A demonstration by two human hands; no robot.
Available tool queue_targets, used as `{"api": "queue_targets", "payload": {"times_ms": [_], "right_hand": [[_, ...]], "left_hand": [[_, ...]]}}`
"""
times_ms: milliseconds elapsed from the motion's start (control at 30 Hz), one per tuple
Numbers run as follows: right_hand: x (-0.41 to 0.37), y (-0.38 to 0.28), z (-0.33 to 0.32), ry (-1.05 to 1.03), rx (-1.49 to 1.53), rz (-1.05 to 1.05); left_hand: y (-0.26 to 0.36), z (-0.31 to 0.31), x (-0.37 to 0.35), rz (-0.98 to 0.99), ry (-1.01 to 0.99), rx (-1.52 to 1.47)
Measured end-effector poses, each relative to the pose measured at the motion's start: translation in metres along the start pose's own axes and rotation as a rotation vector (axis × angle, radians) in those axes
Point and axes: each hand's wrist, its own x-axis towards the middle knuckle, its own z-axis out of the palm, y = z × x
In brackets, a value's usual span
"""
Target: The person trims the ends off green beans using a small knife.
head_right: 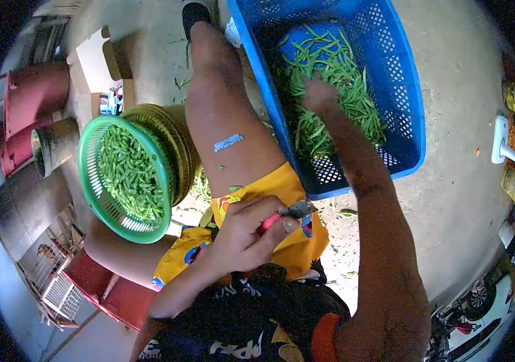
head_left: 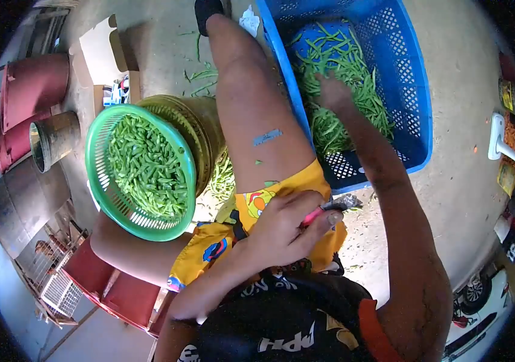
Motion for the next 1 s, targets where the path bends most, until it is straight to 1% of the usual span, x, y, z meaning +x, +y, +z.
{"api": "queue_targets", "payload": {"times_ms": [33, 67, 100, 167, 200, 267, 300, 333, 400, 433, 467, 533, 567, 600, 667, 700, 733, 800, 833, 867, 933, 967, 1000], "right_hand": [[-0.002, 0.016, -0.007, -0.026, -0.002, 0.010], [-0.001, 0.034, -0.014, -0.009, 0.036, 0.052], [-0.002, 0.055, -0.015, 0.001, 0.074, 0.094], [-0.013, 0.100, -0.019, 0.104, 0.130, 0.180], [-0.022, 0.119, -0.018, 0.099, 0.126, 0.189], [-0.041, 0.141, -0.017, 0.269, 0.113, 0.203], [-0.052, 0.138, -0.021, 0.357, 0.248, 0.177], [-0.065, 0.131, -0.029, 0.359, 0.245, 0.177], [-0.084, 0.113, -0.044, 0.473, 0.773, 0.250], [-0.075, 0.119, -0.027, 0.757, 0.732, 0.125], [-0.066, 0.124, -0.026, 0.758, 0.733, 0.124], [-0.046, 0.130, -0.018, 0.516, 1.038, 0.304], [-0.038, 0.126, -0.008, 0.653, 0.636, 0.146], [-0.030, 0.120, -0.007, 0.650, 0.637, 0.143], [-0.013, 0.107, -0.005, 0.740, 0.317, 0.027], [-0.017, 0.089, -0.022, 0.556, 0.573, 0.101], [-0.009, 0.081, -0.022, 0.554, 0.573, 0.096], [0.007, 0.071, -0.020, 0.461, 0.414, 0.140], [0.013, 0.072, -0.019, 0.455, 0.468, 0.206], [0.018, 0.076, -0.019, 0.447, 0.464, 0.205], [0.031, 0.098, -0.015, 0.529, 0.418, 0.346], [0.029, 0.110, -0.016, 0.534, 0.476, 0.379], [0.027, 0.125, -0.016, 0.532, 0.472, 0.380]], "left_hand": [[-0.001, 0.001, 0.002, 0.029, 0.023, -0.023], [-0.002, 0.001, 0.004, 0.060, 0.046, -0.044], [-0.005, 0.000, 0.004, 0.059, 0.043, -0.044], [-0.010, 0.000, 0.004, 0.028, 0.039, -0.092], [-0.010, 0.000, 0.006, 0.027, 0.032, -0.100], [-0.008, -0.003, 0.011, 0.000, -0.008, -0.078], [-0.009, -0.001, 0.013, 0.036, 0.010, -0.081], [-0.010, 0.001, 0.015, 0.039, 0.010, -0.083], [-0.012, 0.002, 0.018, 0.082, -0.011, -0.089], [-0.011, 0.002, 0.017, 0.083, -0.010, -0.089], [-0.011, 0.001, 0.017, 0.060, -0.024, -0.105], [-0.011, -0.001, 0.014, 0.029, -0.036, -0.119], [-0.010, -0.002, 0.013, 0.026, -0.018, -0.137], [-0.010, -0.003, 0.013, 0.022, 0.001, -0.157], [-0.009, -0.004, 0.013, 0.005, 0.003, -0.163], [-0.008, -0.005, 0.014, -0.009, 0.001, -0.170], [-0.007, -0.006, 0.016, -0.010, 0.005, -0.171], [-0.004, -0.007, 0.019, 0.018, 0.011, -0.155], [-0.005, -0.007, 0.019, 0.014, 0.013, -0.159], [-0.006, -0.006, 0.018, 0.013, 0.017, -0.165], [-0.008, -0.008, 0.018, 0.014, 0.025, -0.169], [-0.007, -0.009, 0.017, 0.018, 0.037, -0.186], [-0.007, -0.009, 0.017, 0.024, 0.048, -0.203]]}}
